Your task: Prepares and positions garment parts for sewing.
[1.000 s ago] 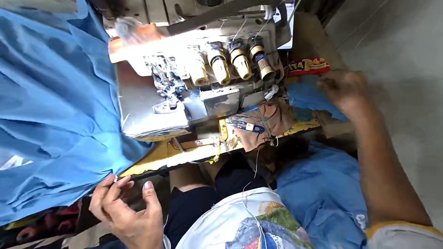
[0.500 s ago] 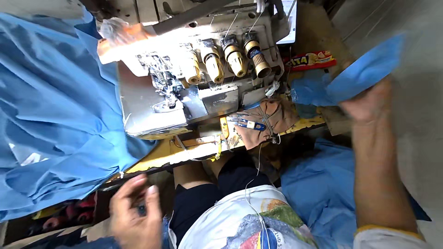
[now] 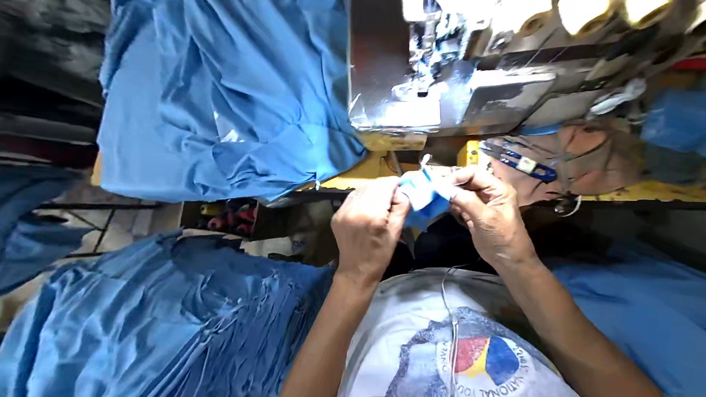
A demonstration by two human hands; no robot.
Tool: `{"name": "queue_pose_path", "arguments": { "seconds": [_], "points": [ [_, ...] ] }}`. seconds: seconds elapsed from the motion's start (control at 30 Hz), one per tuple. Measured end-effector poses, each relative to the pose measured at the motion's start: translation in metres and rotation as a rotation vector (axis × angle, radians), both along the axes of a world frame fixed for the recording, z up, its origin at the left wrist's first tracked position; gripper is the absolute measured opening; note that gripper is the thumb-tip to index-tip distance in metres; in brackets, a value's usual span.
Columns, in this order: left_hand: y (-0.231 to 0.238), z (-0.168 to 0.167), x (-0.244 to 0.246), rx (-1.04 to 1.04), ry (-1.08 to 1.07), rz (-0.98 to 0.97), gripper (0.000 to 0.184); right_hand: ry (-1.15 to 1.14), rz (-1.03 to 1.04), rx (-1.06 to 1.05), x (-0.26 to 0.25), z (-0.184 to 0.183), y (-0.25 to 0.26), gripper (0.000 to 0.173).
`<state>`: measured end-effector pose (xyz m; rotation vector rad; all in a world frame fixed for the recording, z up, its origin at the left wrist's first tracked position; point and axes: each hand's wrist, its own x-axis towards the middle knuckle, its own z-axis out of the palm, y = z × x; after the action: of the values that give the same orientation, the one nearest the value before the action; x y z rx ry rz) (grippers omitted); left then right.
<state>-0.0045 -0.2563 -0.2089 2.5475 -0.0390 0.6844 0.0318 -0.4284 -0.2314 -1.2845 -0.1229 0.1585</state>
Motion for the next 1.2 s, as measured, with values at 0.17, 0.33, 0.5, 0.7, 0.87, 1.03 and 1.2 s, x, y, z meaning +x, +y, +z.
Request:
{"name": "queue_pose_path", "arguments": {
  "seconds": [0.17,0.33,0.5,0.7,0.87,1.03,1.2],
  "points": [
    [0.028,0.012,0.000,-0.553,0.142,-0.175,0.018,0.053,0.194,0.065,0.011,-0.004,-0.007,0.021],
    [0.025,0.036,-0.001,-0.833,0.301,-0.381,0.027,0.110,0.563,0.329,0.029,-0.016,0.000,0.021],
    [0.025,0.081,0.001,-0.338,0.286,-0.440,0.023,0.182,0.830,0.635,0.027,-0.010,0.027,0.044],
    [0.097,0.069,-0.009,-0.459,0.588,-0.374,0.015,0.131,0.928,0.280,0.040,0.004,0.001,0.013],
    [0.092,0.035,-0.021,-0.992,0.768,-0.362,0.017,0.068,0.905,0.167,0.044,-0.009,-0.009,0.012],
    [0.072,0.045,-0.013,-0.992,0.865,-0.389,0.015,0.087,0.901,0.161,0.041,-0.005,-0.005,0.019],
    [0.064,0.039,-0.016,-0.786,0.701,-0.306,0.010,0.148,0.779,0.021,0.039,0.001,-0.003,0.025]
  ]
}}
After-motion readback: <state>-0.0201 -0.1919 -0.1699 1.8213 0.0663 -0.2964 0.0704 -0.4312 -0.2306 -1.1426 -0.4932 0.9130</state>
